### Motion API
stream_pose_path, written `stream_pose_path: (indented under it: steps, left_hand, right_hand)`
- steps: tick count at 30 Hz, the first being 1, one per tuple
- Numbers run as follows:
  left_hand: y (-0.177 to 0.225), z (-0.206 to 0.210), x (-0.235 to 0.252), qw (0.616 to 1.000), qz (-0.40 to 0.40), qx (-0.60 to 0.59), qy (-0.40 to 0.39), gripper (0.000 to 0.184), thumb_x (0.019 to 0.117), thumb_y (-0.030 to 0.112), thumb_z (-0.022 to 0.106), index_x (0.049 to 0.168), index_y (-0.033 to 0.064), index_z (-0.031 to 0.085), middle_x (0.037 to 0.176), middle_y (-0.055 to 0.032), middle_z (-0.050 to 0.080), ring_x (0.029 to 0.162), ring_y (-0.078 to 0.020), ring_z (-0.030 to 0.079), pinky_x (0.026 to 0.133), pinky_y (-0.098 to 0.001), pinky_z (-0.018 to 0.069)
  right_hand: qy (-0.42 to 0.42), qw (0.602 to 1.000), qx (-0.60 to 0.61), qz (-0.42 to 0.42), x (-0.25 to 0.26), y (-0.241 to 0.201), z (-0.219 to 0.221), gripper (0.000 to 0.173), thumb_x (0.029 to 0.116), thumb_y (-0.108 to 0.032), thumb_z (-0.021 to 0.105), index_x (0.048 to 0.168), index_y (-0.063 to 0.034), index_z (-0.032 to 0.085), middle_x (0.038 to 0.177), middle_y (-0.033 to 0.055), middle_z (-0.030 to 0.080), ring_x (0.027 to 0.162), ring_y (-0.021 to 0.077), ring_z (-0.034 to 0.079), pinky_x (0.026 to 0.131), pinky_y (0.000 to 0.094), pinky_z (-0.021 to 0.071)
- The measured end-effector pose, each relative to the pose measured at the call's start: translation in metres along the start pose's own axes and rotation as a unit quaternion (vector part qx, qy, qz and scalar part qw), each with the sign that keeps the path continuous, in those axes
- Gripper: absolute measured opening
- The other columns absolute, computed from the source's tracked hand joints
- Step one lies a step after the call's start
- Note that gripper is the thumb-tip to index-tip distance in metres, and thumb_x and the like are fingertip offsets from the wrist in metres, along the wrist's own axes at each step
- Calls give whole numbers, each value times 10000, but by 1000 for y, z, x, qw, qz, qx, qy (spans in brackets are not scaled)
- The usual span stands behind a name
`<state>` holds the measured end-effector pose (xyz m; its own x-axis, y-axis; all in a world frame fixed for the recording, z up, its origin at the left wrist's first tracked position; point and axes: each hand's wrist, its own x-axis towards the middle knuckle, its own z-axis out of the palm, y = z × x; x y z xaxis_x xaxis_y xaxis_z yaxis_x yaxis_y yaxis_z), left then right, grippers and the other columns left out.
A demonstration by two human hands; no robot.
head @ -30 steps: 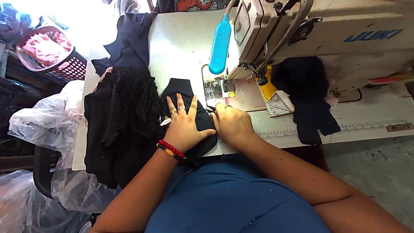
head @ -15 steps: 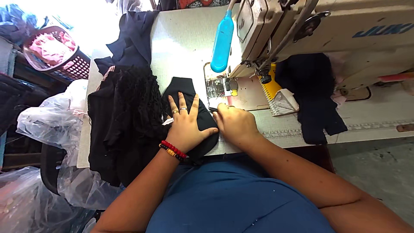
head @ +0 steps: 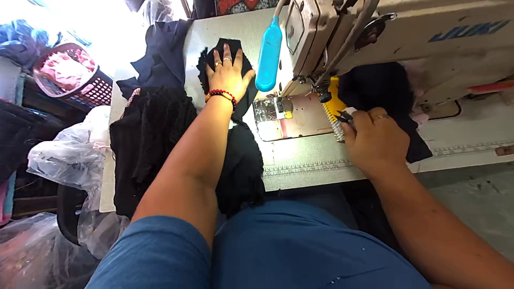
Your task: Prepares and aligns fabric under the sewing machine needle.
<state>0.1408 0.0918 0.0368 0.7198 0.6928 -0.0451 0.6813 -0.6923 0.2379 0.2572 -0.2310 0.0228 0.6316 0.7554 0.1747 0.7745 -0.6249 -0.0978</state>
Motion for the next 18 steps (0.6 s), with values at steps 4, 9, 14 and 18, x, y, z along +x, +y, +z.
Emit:
stream_pose_path:
  steps: [4,9,14,18]
  left_hand:
    - [-8,-39,-39,989,100,-66,84,442,999,301,600,1360,45,616,1452,-221,535,1332,-388,529,1103,-535,427]
    - [-15,-41,-187,980,109,-147,77,231,980,172,640,1155,32,695,1172,-185,645,1066,-323,637,916,-510,535]
    - [-21,-2,-185,963,232,-123,62,362,953,-30,507,1174,114,755,1234,-98,696,1185,-299,618,1024,-499,474]
    - [-20,-14,-124,967,235,32,-92,336,964,78,647,1290,144,695,1373,-146,642,1426,-404,463,1175,-692,272]
  right_hand:
    - [48,999,-11,-20,6,14,12,454,1079,-342,453,1338,9,577,1250,359,564,1142,598,554,812,736,460]
    - [28,986,152,-62,-29,-48,-12,414,1023,-335,559,1179,32,668,1052,295,651,989,493,633,837,667,490]
    - [-191,928,297,-121,-61,-128,3,538,912,-600,653,893,-66,709,713,76,644,681,271,654,608,508,521]
    - [-138,959,205,-139,-61,-150,7,437,877,-473,721,989,-52,695,855,122,674,767,314,690,604,507,539]
